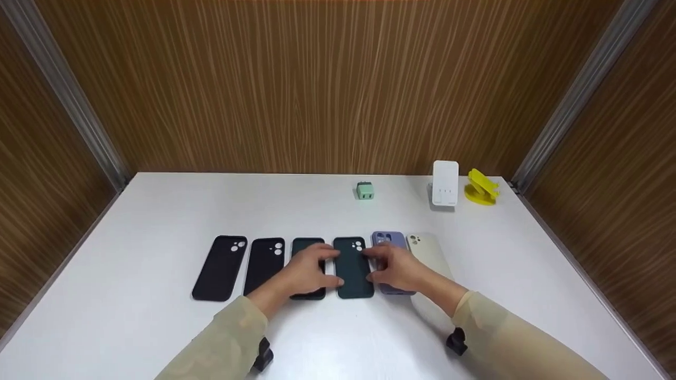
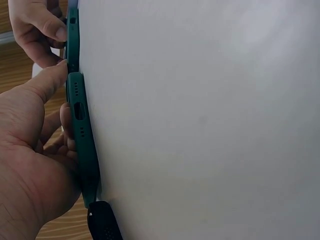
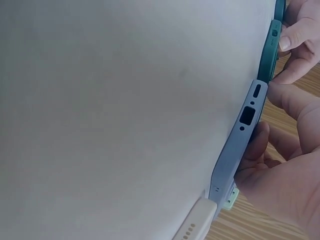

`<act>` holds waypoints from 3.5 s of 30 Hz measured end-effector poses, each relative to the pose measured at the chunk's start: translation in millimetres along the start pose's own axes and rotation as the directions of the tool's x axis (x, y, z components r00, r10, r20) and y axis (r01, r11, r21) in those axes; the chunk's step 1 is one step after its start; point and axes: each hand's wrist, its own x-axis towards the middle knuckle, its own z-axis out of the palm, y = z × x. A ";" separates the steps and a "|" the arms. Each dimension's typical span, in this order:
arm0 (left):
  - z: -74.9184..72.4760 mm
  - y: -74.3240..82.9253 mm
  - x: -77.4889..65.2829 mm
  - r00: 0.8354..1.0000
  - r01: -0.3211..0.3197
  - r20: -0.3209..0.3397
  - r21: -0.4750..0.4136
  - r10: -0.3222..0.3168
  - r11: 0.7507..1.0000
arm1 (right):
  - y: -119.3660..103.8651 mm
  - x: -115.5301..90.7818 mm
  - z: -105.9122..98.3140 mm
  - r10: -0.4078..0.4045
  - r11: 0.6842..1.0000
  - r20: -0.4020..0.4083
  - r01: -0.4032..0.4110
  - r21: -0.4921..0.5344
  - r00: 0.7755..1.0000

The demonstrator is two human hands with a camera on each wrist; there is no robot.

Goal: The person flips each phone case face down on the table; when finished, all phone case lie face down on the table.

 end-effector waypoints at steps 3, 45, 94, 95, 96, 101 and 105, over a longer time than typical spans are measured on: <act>-0.7 0.4 0.6 1.000 0.003 -0.002 -0.001 -0.003 1.000 | -2.4 1.1 -0.4 0.011 1.000 -0.001 -0.011 -0.006 1.000; 0.0 3.2 -1.5 0.999 -0.049 -0.011 -0.014 0.049 0.999 | -3.7 -7.4 -8.9 0.215 0.807 0.048 -0.205 0.555 0.976; -4.7 45.9 0.3 0.962 0.261 0.217 -0.575 -0.164 0.775 | -18.2 0.7 -6.1 0.253 0.684 0.045 -0.212 0.698 0.966; -4.6 45.9 0.3 0.963 0.261 0.217 -0.585 -0.162 0.768 | -18.2 0.8 -6.1 0.249 0.681 0.050 -0.211 0.701 0.967; -4.3 45.5 0.4 0.963 0.262 0.218 -0.592 -0.162 0.762 | -18.4 0.9 -6.2 0.245 0.677 0.055 -0.212 0.705 0.968; -4.4 45.5 -0.5 0.963 0.261 0.217 -0.612 -0.159 0.746 | -19.4 2.0 -6.4 0.236 0.655 0.093 -0.228 0.721 0.967; -5.2 45.7 -1.2 0.963 0.264 0.205 -0.608 -0.173 0.749 | -20.9 2.9 -6.4 0.234 0.646 0.101 -0.232 0.727 0.967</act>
